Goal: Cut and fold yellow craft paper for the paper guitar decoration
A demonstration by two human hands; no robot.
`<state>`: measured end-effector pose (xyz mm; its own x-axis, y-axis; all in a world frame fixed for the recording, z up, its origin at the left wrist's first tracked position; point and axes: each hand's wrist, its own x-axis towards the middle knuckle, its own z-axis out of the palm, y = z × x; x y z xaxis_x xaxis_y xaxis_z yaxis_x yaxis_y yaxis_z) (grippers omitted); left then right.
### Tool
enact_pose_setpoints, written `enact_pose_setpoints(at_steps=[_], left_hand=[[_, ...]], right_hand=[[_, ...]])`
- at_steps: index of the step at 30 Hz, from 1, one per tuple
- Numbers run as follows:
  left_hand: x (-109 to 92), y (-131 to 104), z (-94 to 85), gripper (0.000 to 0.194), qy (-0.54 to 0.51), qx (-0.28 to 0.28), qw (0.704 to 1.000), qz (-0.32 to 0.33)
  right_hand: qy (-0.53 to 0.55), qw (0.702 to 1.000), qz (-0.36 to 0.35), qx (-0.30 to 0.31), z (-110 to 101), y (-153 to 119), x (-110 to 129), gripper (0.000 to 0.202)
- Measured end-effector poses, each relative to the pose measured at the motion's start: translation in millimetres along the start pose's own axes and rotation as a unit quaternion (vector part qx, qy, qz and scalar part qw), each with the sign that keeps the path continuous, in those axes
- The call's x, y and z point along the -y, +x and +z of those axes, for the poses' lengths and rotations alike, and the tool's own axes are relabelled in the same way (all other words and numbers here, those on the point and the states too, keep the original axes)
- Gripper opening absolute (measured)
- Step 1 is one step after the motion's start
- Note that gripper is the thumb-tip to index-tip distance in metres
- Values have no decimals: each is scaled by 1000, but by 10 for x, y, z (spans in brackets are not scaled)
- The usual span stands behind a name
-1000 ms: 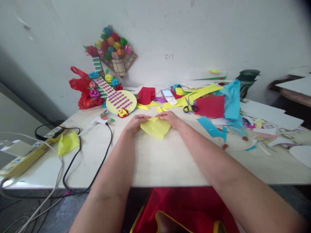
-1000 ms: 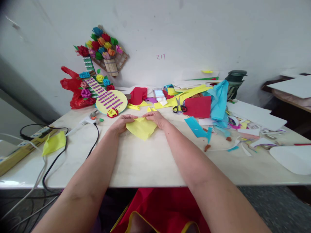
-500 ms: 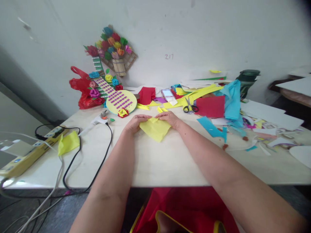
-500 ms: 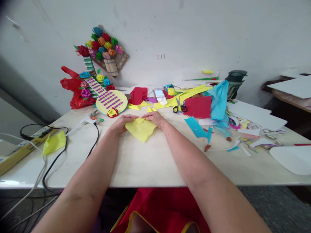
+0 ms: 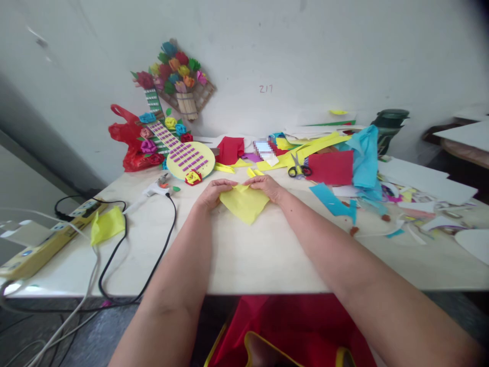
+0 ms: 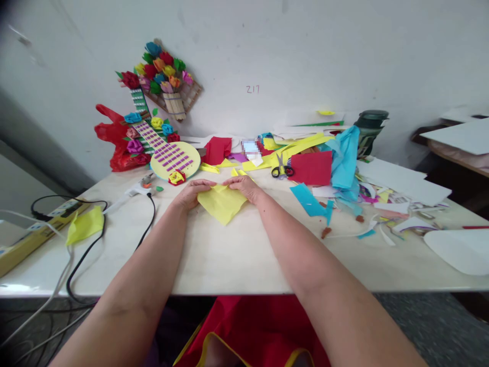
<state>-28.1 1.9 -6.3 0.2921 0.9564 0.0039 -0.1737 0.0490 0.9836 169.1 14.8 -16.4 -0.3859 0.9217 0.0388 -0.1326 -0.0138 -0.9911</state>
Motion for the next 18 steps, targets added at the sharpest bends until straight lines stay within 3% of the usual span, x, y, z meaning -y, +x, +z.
enact_pose_setpoints(at_steps=[6, 12, 18], left_hand=[[-18, -4, 27, 20, 9, -6, 1000, -5], [-38, -6, 52, 19, 22, -9, 1000, -13], [1, -2, 38, 25, 27, 4, 1000, -6]], right_hand=[[-8, 1000, 4, -8, 18, -14, 25, 20], [-15, 999, -47, -5, 7, -23, 21, 18], [-42, 998, -37, -28, 37, 2, -14, 21]])
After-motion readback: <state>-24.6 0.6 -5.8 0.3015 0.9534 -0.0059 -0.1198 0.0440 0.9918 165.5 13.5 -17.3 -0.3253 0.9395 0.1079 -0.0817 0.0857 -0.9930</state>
